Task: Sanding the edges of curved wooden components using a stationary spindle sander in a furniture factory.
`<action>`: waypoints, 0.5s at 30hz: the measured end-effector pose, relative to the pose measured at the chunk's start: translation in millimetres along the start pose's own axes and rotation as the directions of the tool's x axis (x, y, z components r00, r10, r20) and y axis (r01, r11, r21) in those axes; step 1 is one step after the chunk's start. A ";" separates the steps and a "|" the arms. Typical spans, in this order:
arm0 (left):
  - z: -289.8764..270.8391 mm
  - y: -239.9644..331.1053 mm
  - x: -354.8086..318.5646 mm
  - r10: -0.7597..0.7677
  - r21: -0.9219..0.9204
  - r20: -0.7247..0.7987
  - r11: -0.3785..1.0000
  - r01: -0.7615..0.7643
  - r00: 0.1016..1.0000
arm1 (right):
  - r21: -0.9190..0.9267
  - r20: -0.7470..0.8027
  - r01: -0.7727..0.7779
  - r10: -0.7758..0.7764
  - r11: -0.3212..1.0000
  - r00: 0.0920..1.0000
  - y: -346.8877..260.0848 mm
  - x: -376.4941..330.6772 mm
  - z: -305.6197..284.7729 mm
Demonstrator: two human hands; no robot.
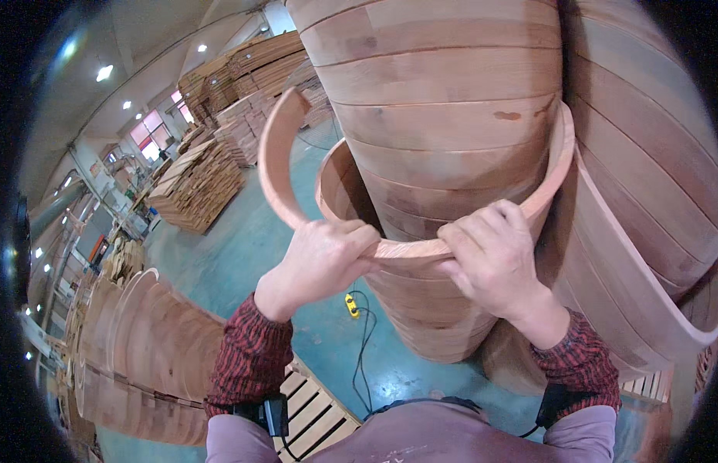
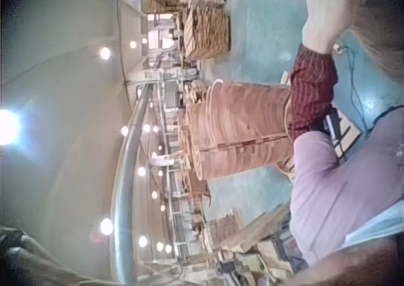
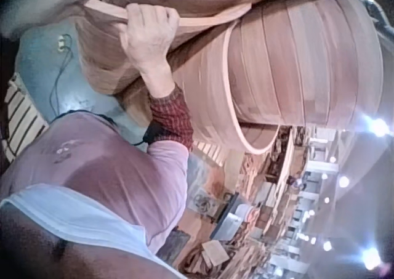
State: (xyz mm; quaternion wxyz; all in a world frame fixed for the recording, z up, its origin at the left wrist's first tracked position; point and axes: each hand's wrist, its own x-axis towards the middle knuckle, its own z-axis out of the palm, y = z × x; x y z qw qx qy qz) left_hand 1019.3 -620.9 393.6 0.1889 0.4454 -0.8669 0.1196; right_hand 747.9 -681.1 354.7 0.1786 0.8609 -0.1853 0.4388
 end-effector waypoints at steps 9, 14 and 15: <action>10.6 -61.9 43.0 0.062 -0.272 0.087 0.962 -0.036 0.994 | -0.039 0.057 -0.116 0.118 0.992 0.991 32.0 16.4 25.0; 46.1 -104.8 19.3 -0.023 -0.307 -0.570 0.933 -0.187 0.821 | -0.203 -0.013 -0.103 0.102 0.974 0.995 42.1 5.0 26.1; 65.5 -120.7 4.3 -0.211 -0.389 -0.660 0.917 -0.088 0.721 | -0.171 -0.053 -0.193 0.187 0.966 0.981 45.5 -4.1 28.9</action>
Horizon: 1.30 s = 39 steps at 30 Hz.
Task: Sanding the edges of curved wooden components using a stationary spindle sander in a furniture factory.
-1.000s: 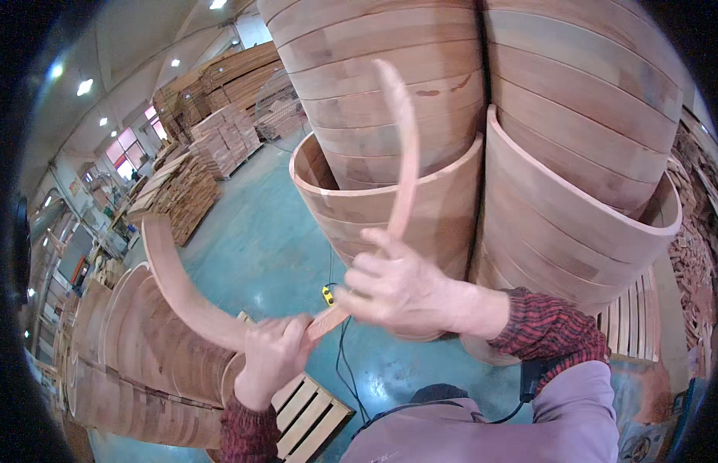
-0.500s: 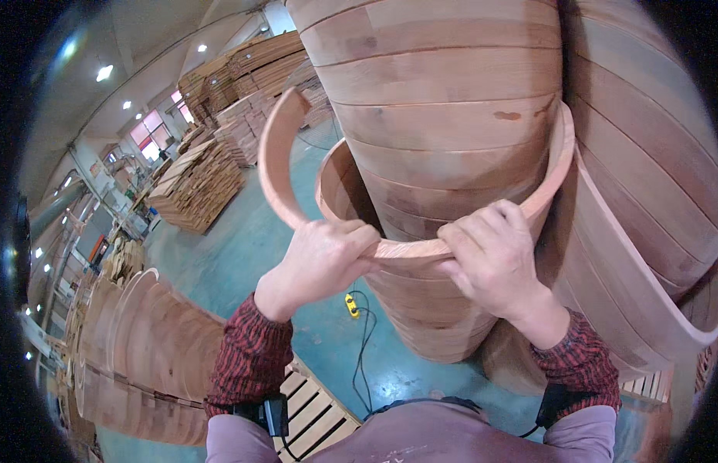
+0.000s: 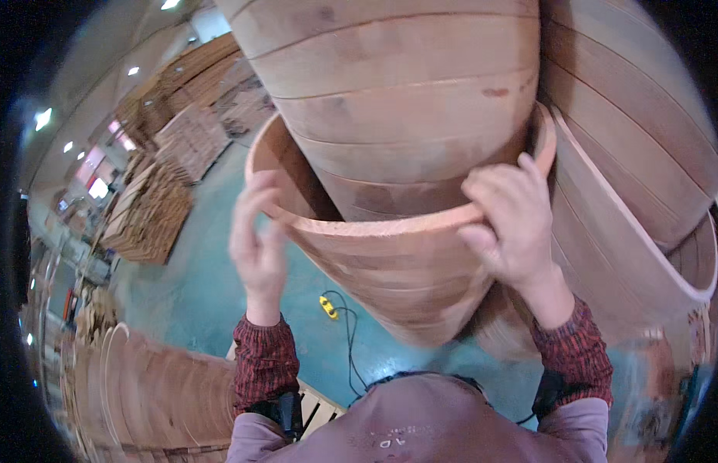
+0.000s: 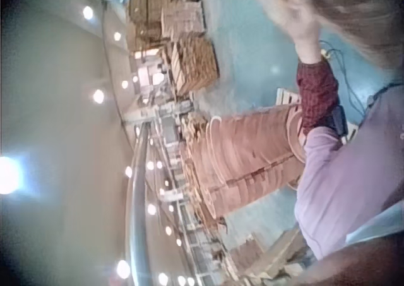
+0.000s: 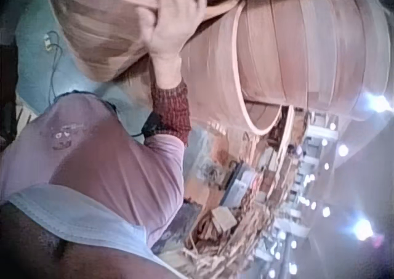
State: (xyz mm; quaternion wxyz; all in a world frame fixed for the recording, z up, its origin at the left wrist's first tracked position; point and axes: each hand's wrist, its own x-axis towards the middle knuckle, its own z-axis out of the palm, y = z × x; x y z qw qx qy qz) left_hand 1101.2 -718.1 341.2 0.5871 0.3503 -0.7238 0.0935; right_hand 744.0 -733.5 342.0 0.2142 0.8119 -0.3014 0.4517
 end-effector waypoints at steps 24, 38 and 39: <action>50.2 -125.8 -66.0 -0.609 -0.546 -0.156 0.709 0.446 0.777 | 0.747 -0.275 -0.423 0.818 0.512 0.505 36.9 -68.9 88.0; 41.5 -119.3 -59.8 -0.643 -0.597 -0.119 0.655 0.463 0.757 | 0.679 -0.284 -0.458 0.780 0.574 0.557 16.5 -50.7 91.3; 41.7 -121.1 -60.6 -0.661 -0.602 -0.124 0.643 0.474 0.740 | 0.692 -0.273 -0.455 0.787 0.560 0.553 17.3 -51.8 92.6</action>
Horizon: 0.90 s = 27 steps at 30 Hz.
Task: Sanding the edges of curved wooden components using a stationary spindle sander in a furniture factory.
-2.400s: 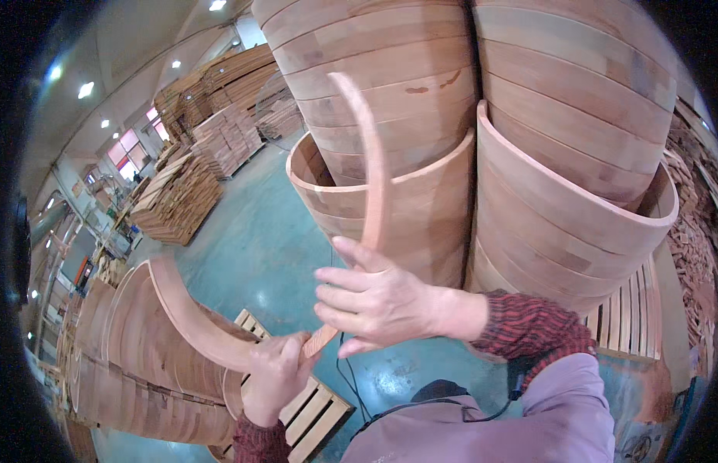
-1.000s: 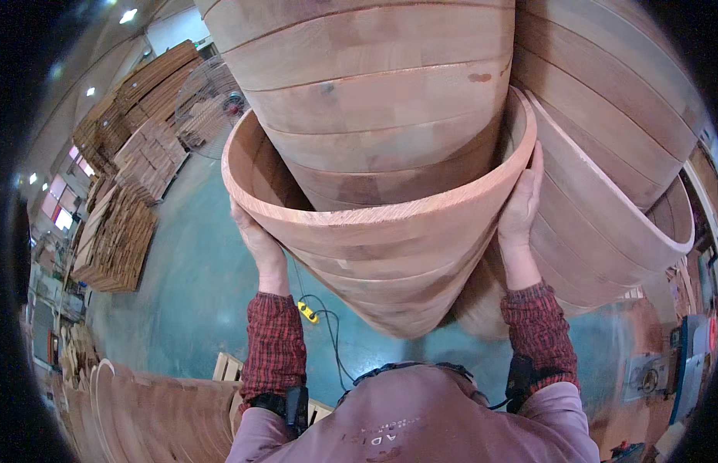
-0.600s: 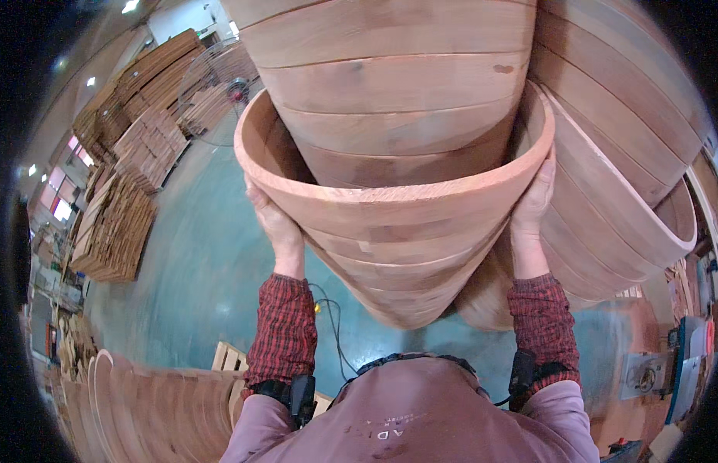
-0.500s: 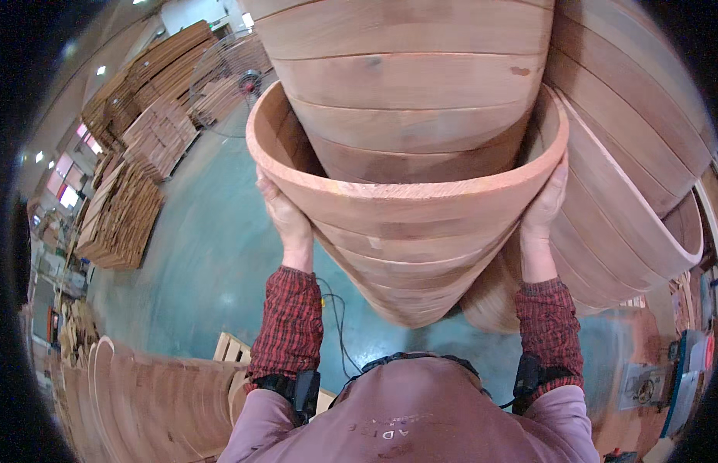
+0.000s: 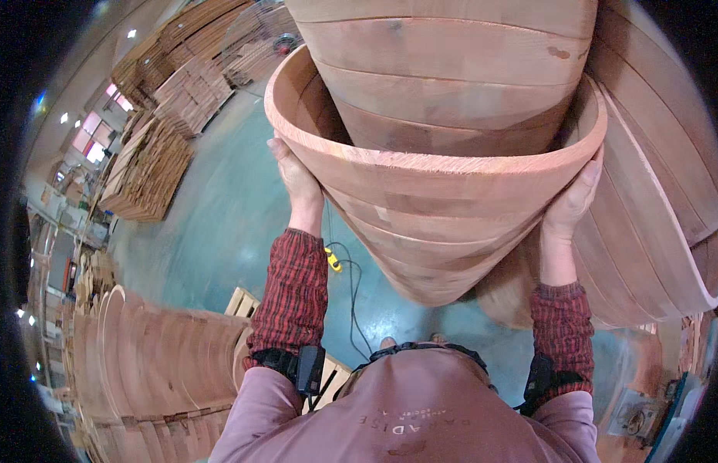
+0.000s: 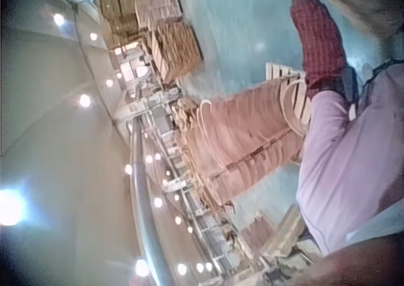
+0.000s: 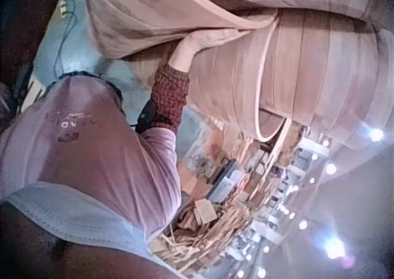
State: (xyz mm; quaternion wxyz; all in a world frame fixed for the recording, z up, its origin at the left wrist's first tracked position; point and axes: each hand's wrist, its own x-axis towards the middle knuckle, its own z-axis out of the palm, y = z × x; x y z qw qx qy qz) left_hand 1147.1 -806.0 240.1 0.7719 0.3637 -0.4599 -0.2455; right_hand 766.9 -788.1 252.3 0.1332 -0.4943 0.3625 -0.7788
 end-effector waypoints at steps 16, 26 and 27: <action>-45.8 -38.2 -21.6 -0.282 0.010 -0.151 0.958 0.287 0.947 | 0.192 0.055 -0.371 0.368 0.908 0.928 61.5 -2.4 0.9; -38.6 -38.5 -22.6 -0.316 -0.041 -0.166 0.949 0.313 0.934 | 0.257 -0.054 -0.405 0.431 0.878 0.901 49.8 -1.2 3.3; -37.1 -37.1 -22.1 -0.316 -0.060 -0.169 0.949 0.311 0.933 | 0.230 -0.061 -0.395 0.419 0.889 0.906 47.1 -1.4 3.9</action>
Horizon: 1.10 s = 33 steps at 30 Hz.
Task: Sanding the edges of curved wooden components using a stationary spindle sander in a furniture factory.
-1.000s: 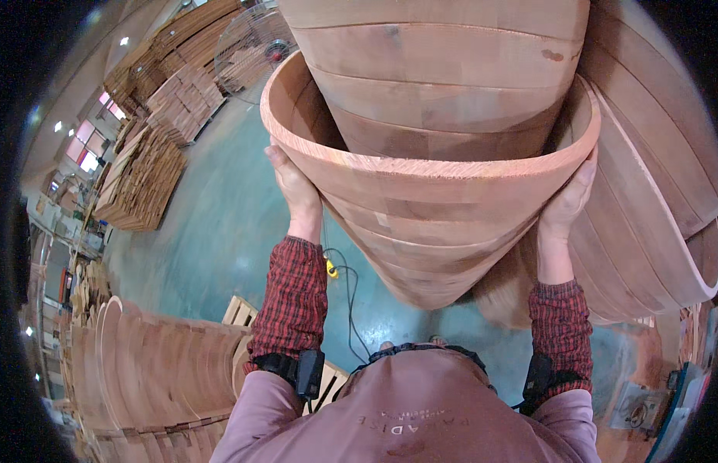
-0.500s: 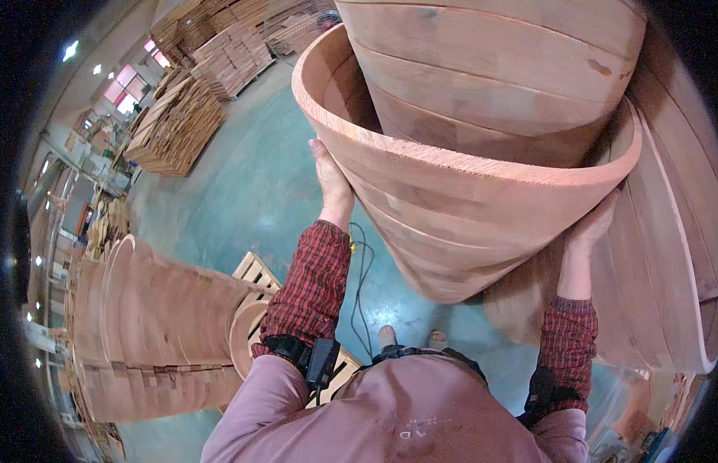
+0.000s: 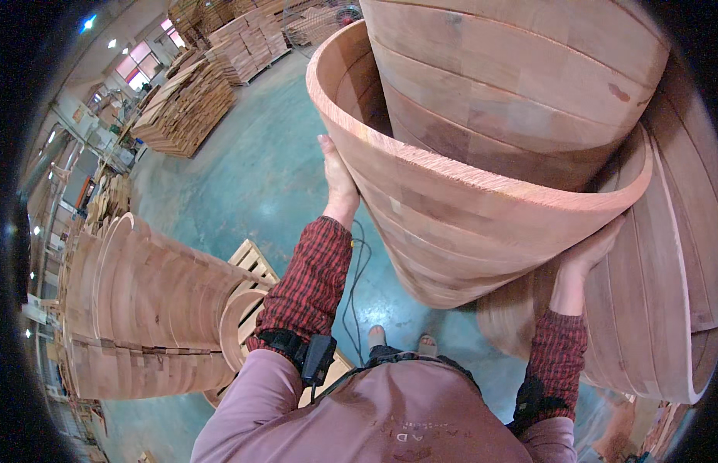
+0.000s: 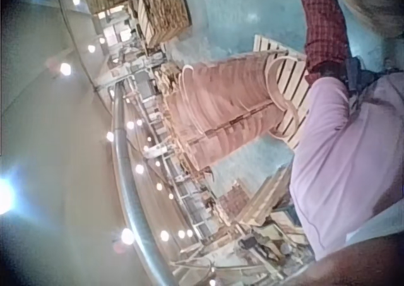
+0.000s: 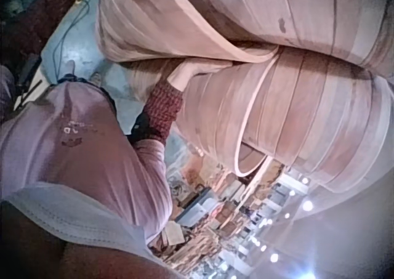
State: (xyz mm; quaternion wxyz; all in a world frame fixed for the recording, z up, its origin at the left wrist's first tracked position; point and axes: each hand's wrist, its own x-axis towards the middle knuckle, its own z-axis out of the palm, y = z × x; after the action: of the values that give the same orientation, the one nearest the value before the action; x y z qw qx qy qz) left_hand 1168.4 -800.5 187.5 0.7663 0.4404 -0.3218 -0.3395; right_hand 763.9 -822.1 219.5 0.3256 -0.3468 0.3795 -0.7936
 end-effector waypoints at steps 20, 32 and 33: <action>-121.3 -112.0 -93.1 -0.090 0.502 -0.053 0.859 0.105 0.995 | -0.685 0.720 0.688 -0.078 -0.239 0.690 165.7 -96.1 -287.3; -427.7 -147.3 -405.0 -0.557 0.805 -0.374 0.201 0.558 0.741 | -0.873 0.337 -0.337 0.935 0.353 0.108 230.1 -331.0 -8.3; -431.9 -118.5 -407.8 -0.590 0.769 -0.395 0.208 0.605 0.705 | -0.876 0.367 -0.304 0.927 0.373 0.079 232.1 -341.3 16.1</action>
State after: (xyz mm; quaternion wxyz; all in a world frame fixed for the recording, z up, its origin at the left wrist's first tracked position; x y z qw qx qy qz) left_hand 1253.2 -320.8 -172.5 0.2479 0.8504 -0.2443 -0.3946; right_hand 1022.5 -678.0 -68.6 0.6632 -0.5501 0.5003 -0.0850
